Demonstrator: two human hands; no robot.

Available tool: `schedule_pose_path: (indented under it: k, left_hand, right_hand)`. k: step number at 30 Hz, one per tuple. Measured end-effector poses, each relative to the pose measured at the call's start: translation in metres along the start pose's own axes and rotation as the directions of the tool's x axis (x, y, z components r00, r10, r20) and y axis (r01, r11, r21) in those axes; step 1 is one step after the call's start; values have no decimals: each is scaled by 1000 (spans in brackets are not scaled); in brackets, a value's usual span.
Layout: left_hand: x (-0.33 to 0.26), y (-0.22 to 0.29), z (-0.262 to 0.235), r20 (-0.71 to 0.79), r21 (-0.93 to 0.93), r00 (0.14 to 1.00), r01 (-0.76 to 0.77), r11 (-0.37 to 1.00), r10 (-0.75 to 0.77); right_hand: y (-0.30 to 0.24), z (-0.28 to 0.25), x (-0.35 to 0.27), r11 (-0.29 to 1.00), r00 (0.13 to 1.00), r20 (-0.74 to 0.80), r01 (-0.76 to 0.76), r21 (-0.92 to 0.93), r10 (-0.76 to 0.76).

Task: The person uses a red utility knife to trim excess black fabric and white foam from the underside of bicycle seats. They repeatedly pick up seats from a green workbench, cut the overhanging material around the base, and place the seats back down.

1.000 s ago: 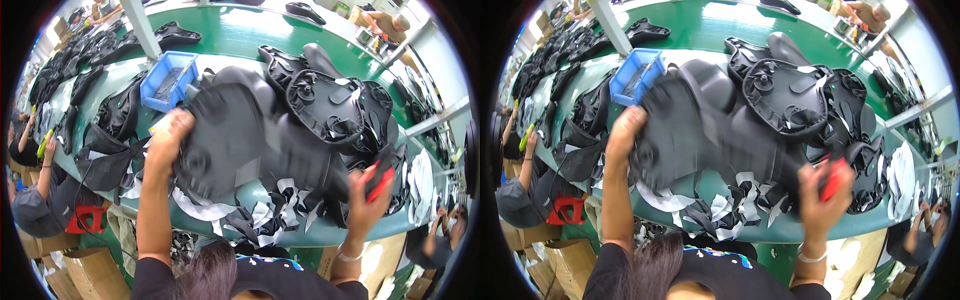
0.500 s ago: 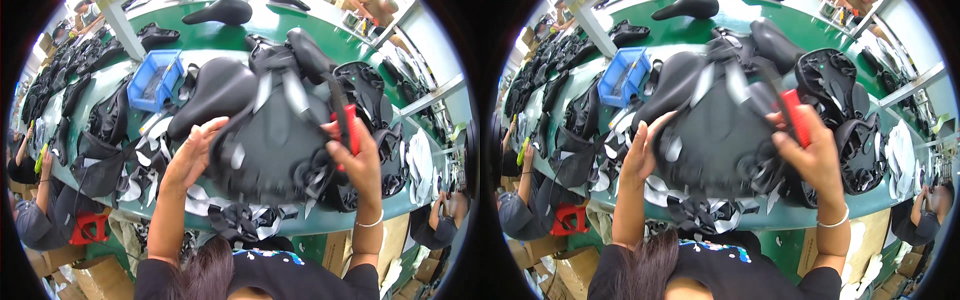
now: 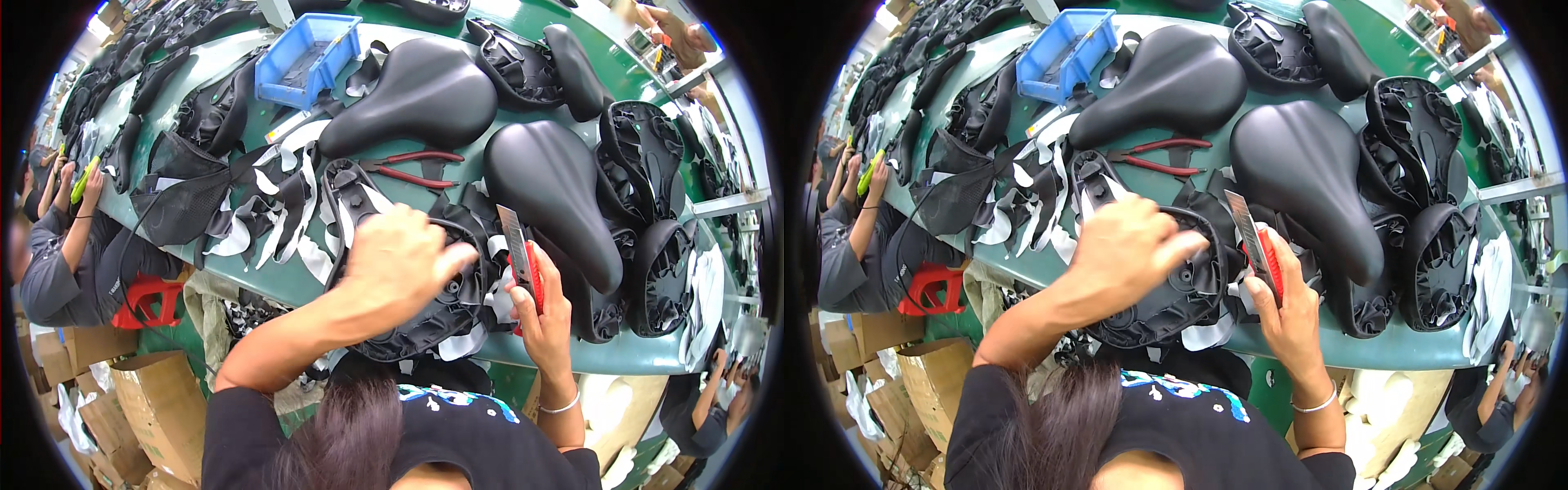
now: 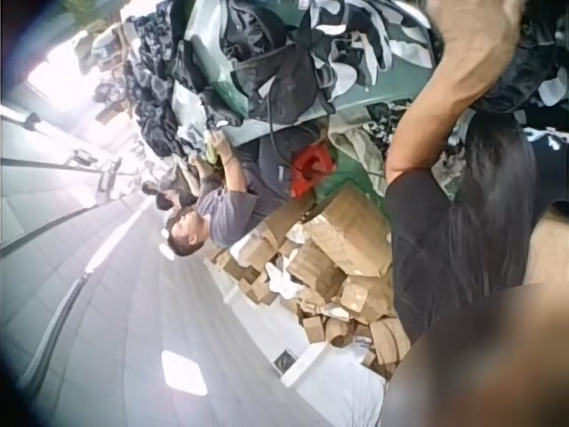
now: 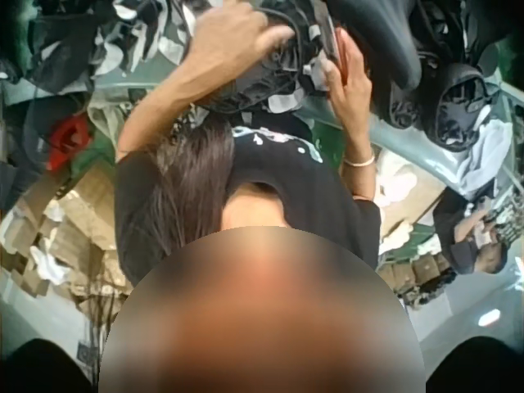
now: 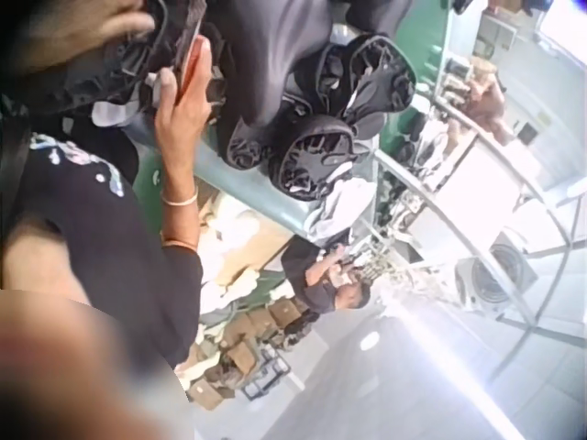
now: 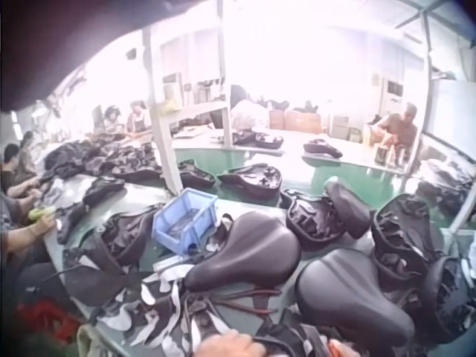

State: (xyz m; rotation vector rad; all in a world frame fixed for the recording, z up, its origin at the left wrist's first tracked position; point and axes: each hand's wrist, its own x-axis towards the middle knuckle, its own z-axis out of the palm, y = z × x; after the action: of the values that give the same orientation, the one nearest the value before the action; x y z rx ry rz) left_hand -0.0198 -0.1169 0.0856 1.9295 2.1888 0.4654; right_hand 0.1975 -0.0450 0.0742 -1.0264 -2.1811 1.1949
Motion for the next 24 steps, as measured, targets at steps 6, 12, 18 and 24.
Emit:
schedule_pose_path:
  k: [6, 12, 18, 24]
  left_hand:
    - [0, 7, 22, -69, -511, 987, 92, 854, -148]
    - [3, -3, 16, -4, -600, 994, 82, 796, -105]
    - [12, -34, 1, 102, -995, 936, 95, -37, -337]
    - [31, -14, -16, -291, -927, 956, -273, 257, -34]
  right_hand:
    - [-3, -13, -5, 925, 958, 40, 284, -252, -284]
    - [-38, -23, 25, 665, 893, 401, 426, -614, -202]
    - [-37, -12, -33, 699, 952, 307, 229, -677, -14]
    - [-38, -5, -6, 735, 975, 209, 191, -651, -69]
